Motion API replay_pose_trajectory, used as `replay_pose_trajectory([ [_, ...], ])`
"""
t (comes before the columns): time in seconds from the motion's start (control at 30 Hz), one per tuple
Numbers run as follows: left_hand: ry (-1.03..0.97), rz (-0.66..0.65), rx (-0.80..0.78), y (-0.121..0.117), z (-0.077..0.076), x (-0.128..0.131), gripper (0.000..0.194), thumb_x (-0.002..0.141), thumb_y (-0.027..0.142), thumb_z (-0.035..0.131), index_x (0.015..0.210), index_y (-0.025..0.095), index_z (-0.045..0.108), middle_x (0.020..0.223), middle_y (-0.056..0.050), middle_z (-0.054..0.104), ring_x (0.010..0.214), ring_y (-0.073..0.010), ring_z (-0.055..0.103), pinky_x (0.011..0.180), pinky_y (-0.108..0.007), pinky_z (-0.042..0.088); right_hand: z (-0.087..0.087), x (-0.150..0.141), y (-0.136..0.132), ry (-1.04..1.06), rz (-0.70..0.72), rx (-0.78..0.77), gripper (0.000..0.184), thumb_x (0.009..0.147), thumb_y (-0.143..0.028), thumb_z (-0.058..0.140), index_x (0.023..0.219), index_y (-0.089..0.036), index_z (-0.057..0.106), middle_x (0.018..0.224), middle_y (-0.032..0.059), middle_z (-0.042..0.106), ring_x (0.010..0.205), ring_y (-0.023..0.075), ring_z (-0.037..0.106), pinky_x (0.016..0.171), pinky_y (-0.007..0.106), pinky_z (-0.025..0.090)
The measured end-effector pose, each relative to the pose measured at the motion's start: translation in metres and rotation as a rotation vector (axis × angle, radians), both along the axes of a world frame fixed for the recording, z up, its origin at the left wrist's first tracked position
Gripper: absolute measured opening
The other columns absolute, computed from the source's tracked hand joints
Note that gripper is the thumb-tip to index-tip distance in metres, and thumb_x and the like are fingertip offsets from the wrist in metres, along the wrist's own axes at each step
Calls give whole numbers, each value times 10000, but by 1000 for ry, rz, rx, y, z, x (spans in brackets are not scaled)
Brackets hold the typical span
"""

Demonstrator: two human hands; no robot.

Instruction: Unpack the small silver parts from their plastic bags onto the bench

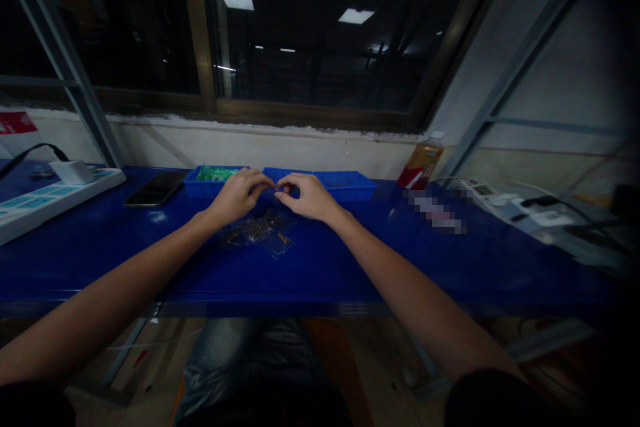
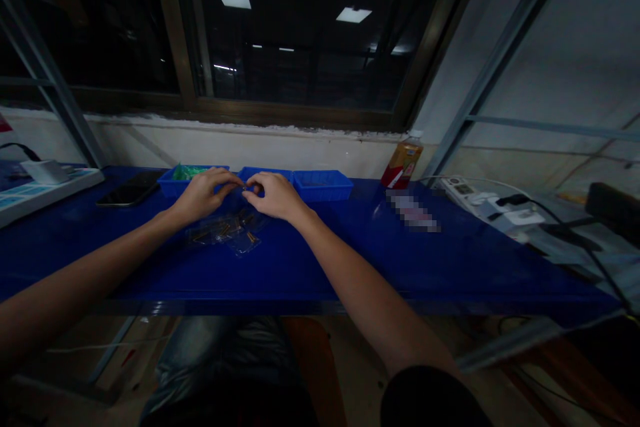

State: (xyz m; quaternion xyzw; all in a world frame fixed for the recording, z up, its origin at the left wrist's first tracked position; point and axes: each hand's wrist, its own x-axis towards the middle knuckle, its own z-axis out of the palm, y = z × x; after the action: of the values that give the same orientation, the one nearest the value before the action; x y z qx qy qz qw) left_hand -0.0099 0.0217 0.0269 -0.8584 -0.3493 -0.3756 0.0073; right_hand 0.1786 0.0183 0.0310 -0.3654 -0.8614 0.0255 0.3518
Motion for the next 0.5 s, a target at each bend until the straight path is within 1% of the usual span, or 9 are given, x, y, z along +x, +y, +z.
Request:
replay_pose_trajectory([
  [0.07, -26, 2, -15, 0, 0, 0, 250, 829, 186, 438, 948, 193, 657, 918, -60, 659, 877, -186, 577, 816, -316, 410, -1, -1, 1, -2, -14, 13, 198, 764, -319, 551, 880, -177, 625, 776, 31, 628, 721, 143, 553, 684, 282, 409],
  [0.17, -50, 5, -30, 1, -4, 1, 300, 809, 124, 402, 975, 185, 646, 943, -54, 674, 883, -180, 609, 815, -311, 447, -2, -2, 2, -48, -42, 24, 132, 771, -259, 531, 825, -181, 623, 783, 28, 628, 732, 137, 549, 691, 272, 402],
  [0.23, -87, -10, -27, 3, -7, 2, 366, 773, 68, 383, 1036, 171, 616, 1006, -66, 664, 934, -189, 609, 853, -333, 456, -4, -2, 3, -74, -74, 38, 120, 774, -228, 514, 806, -179, 619, 782, 28, 625, 734, 134, 545, 688, 265, 397],
  [0.3, -195, -47, -25, 4, -9, 2, 493, 729, 15, 365, 1175, 162, 516, 1121, -91, 618, 1040, -201, 573, 913, -369, 444, -5, -1, 5, -91, -117, 63, 122, 779, -222, 505, 809, -177, 615, 776, 27, 620, 735, 134, 542, 680, 260, 392],
  [0.37, -356, -94, -26, 5, -9, 1, 608, 702, -16, 352, 1278, 175, 381, 1202, -107, 566, 1121, -203, 526, 955, -398, 424, -6, 1, 6, -103, -162, 90, 124, 781, -225, 504, 816, -178, 614, 774, 26, 617, 737, 136, 542, 669, 258, 386],
  [0.4, -433, -115, -29, 5, -8, 0, 620, 700, -21, 350, 1284, 184, 352, 1210, -108, 558, 1134, -201, 518, 961, -405, 424, -6, 2, 7, -106, -184, 102, 125, 782, -227, 505, 820, -180, 614, 774, 25, 617, 734, 138, 542, 661, 258, 383],
  [0.43, -495, -130, -34, 5, -7, 0, 599, 701, -21, 350, 1261, 190, 361, 1193, -105, 565, 1121, -199, 528, 952, -406, 435, -6, 4, 7, -108, -205, 116, 126, 783, -231, 506, 823, -181, 614, 774, 23, 618, 730, 139, 542, 652, 258, 379],
  [0.5, -579, -139, -44, 4, -3, -1, 503, 696, -18, 360, 1151, 182, 435, 1119, -89, 596, 1052, -188, 572, 914, -389, 468, -5, 6, 7, -106, -239, 147, 127, 787, -236, 504, 820, -181, 614, 776, 22, 620, 721, 139, 540, 638, 259, 372],
])
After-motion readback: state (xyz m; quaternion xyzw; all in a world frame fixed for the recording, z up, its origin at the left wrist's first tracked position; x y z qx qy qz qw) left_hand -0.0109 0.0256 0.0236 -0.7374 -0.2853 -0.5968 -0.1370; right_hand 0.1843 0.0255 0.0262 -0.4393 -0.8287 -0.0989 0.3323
